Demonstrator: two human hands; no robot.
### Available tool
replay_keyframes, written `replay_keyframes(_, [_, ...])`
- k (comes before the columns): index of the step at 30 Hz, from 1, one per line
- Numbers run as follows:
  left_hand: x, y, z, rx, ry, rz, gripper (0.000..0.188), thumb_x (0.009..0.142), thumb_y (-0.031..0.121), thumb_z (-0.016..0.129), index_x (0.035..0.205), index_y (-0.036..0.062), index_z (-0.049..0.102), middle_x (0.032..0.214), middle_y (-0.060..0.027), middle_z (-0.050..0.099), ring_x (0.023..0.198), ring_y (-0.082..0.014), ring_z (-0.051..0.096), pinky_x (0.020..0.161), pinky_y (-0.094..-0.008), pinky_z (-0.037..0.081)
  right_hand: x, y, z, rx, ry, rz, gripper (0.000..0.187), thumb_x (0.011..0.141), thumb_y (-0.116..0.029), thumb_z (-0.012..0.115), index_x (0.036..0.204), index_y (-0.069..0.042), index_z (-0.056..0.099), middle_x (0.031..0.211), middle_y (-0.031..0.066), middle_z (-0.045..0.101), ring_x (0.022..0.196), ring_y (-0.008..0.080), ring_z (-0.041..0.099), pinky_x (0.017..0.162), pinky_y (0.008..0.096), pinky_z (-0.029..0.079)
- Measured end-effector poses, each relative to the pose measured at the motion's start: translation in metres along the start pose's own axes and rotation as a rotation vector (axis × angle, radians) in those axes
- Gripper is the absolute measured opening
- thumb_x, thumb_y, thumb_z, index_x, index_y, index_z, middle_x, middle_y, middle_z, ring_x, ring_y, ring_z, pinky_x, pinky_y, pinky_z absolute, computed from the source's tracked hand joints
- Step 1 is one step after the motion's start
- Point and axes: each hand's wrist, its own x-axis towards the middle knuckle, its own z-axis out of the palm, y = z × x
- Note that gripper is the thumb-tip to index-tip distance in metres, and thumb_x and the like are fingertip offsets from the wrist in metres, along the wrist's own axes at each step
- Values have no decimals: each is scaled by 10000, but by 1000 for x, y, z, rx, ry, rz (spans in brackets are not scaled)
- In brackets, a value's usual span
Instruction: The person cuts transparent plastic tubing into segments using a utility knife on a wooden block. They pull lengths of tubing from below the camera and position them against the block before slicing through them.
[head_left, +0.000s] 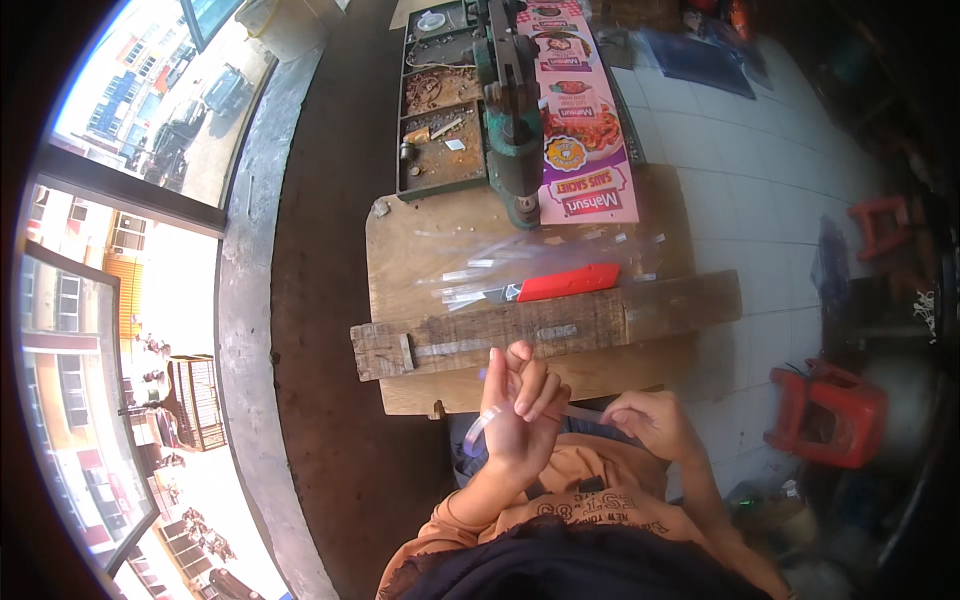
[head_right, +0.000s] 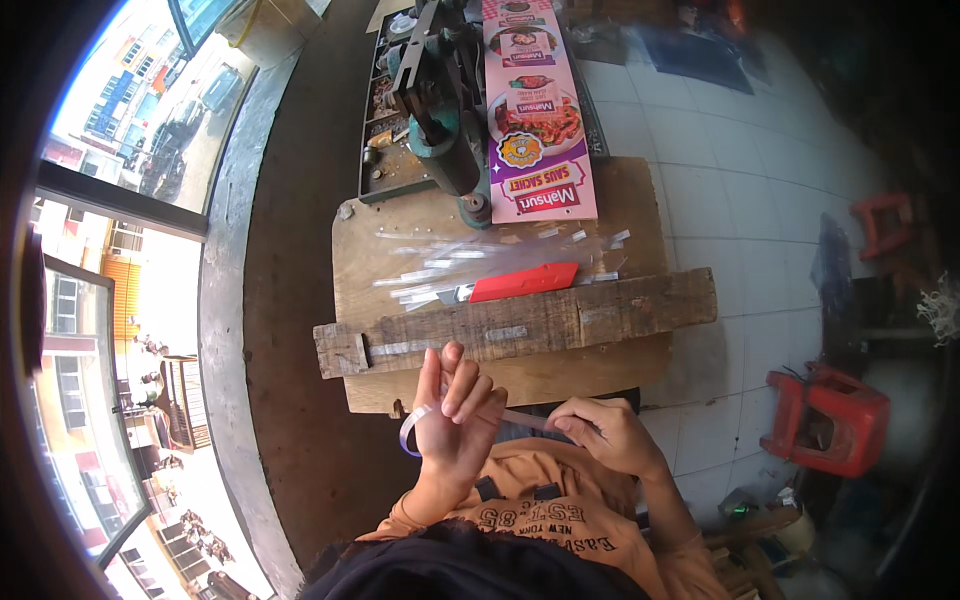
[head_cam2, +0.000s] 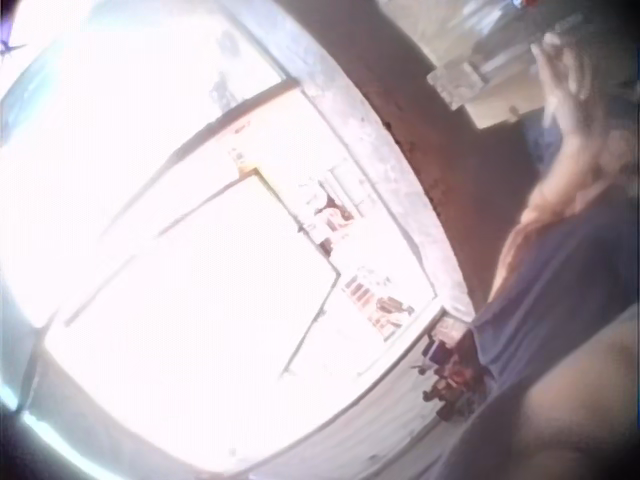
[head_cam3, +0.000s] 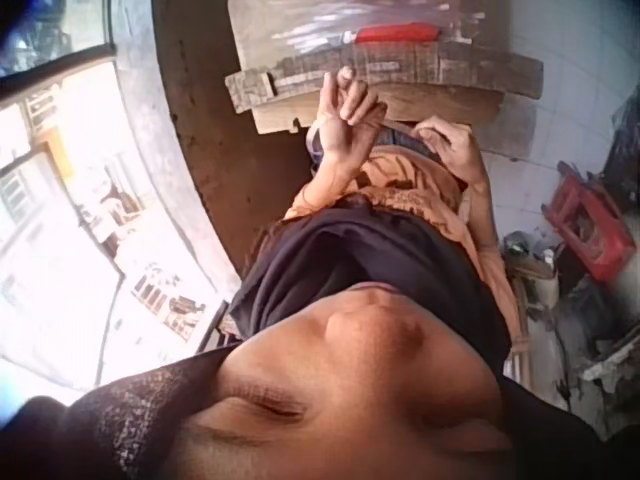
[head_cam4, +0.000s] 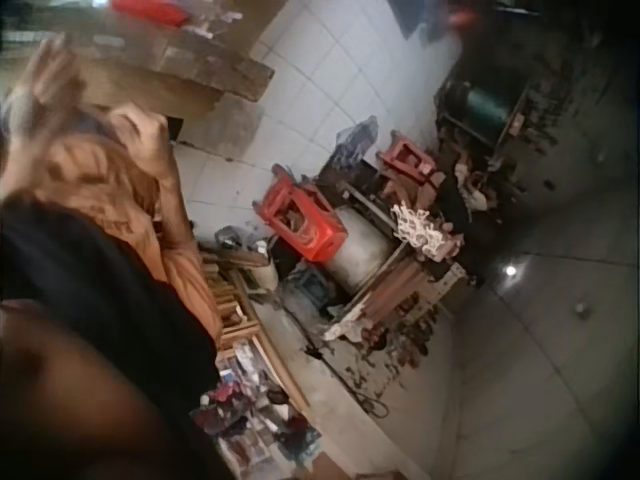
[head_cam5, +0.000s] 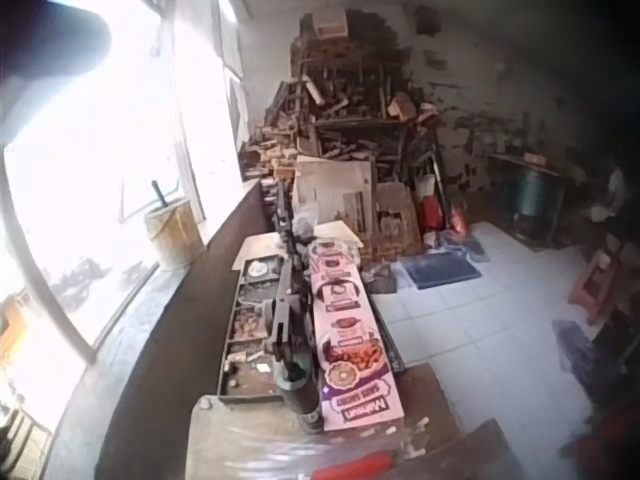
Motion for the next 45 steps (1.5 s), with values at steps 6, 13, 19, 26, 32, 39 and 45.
replay_keyframes(6, [5, 18, -7, -176, 4, 22, 355, 997, 350, 309, 994, 103, 565, 496, 68, 318, 424, -38, 288, 492, -195, 285, -12, 5, -20, 53, -89, 167, 86, 870, -54, 566, 836, 13, 608, 640, 65, 611, 550, 109, 570, 523, 244, 443])
replay_keyframes(13, [13, 24, 1, -74, 141, 301, 394, 980, 453, 288, 989, 122, 500, 532, 54, 297, 440, -45, 248, 478, -194, 260, 0, 25, -33, -85, -300, 321, 121, 866, -110, 553, 841, -1, 600, 633, 63, 619, 608, 168, 615, 594, 276, 468])
replay_keyframes(19, [22, 9, 12, 367, 55, 416, 505, 948, 569, 221, 984, 120, 449, 554, 39, 296, 469, -65, 230, 497, -199, 234, -1, 29, -27, -332, -244, 162, 204, 832, -161, 616, 973, -14, 600, 886, 125, 642, 818, 271, 634, 711, 339, 491])
replay_keyframes(26, [19, -33, -4, 945, -103, -32, 544, 968, 528, 196, 973, 56, 466, 641, 1, 357, 579, -94, 322, 546, -222, 279, 44, -78, -1, -441, 230, -431, 336, 712, -177, 731, 1002, -46, 623, 1092, 100, 571, 940, 273, 589, 871, 407, 443])
replay_keyframes(32, [11, -51, -23, 1279, -374, 5, 566, 961, 537, 217, 962, 40, 490, 692, -23, 421, 637, -129, 399, 595, -240, 330, 41, -50, 7, -336, 147, -580, 185, 717, -137, 724, 842, -29, 643, 1043, 76, 567, 927, 250, 582, 859, 403, 428])
replay_keyframes(39, [7, -55, -36, 1356, -455, 92, 592, 953, 547, 243, 950, 22, 518, 752, -50, 497, 706, -171, 488, 652, -262, 390, 37, -51, 0, 20, 146, -254, 148, 807, -136, 668, 806, 6, 626, 1144, 150, 541, 856, 165, 609, 656, 254, 494])
replay_keyframes(45, [17, -52, -37, 1255, -514, 234, 658, 928, 577, 263, 941, -7, 564, 854, -139, 587, 830, -292, 582, 742, -352, 456, 37, -43, -4, 7, 180, -260, 165, 857, -155, 608, 852, 10, 602, 1114, 172, 577, 906, 205, 606, 745, 290, 474])
